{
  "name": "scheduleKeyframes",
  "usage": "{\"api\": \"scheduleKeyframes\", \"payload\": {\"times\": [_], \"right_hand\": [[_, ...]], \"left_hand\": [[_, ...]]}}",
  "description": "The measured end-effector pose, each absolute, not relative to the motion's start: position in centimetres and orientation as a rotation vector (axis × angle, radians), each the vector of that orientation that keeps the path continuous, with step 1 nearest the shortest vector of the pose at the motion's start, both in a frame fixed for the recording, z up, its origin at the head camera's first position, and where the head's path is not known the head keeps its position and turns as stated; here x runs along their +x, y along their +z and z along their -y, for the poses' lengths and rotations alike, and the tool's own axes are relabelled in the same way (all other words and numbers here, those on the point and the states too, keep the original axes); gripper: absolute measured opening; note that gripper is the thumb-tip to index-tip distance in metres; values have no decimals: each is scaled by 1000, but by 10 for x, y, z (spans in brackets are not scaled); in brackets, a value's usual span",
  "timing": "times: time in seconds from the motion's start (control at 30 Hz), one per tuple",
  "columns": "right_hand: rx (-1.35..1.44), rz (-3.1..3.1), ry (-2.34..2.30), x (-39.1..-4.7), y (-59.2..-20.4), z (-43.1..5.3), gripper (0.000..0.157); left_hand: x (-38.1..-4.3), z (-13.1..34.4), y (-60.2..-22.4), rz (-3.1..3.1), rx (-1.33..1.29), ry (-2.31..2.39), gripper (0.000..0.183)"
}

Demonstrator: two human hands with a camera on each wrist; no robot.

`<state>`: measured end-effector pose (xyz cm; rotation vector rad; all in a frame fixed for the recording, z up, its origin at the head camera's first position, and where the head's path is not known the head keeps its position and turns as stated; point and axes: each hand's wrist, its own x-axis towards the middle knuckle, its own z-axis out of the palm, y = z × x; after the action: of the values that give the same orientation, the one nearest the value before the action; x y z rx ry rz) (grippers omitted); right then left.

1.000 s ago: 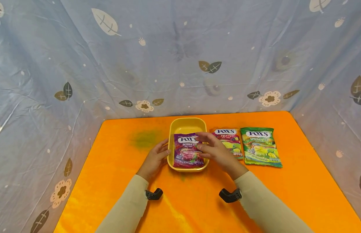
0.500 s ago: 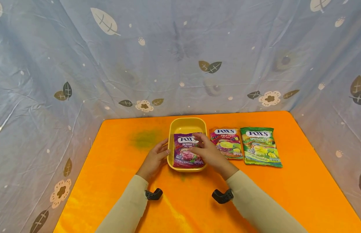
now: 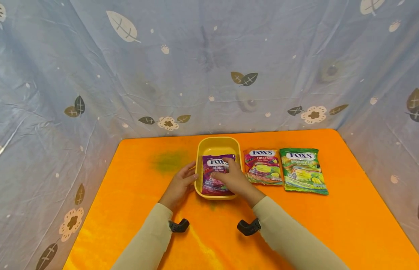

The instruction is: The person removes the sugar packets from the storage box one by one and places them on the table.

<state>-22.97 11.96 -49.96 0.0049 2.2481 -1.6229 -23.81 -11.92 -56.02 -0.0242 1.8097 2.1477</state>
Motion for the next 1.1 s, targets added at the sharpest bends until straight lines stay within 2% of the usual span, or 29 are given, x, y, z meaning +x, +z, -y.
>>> {"api": "scheduleKeyframes", "payload": {"times": [0.6,1.1], "right_hand": [[182,-2215,-1642,-235,-503,-116,86],[53,-2180,-1723,-233,-506,-124,77]], "left_hand": [[-237,119,-562,-1808,-14,2155,59],[-238,119,-564,-1811,-4,2151,59]]}}
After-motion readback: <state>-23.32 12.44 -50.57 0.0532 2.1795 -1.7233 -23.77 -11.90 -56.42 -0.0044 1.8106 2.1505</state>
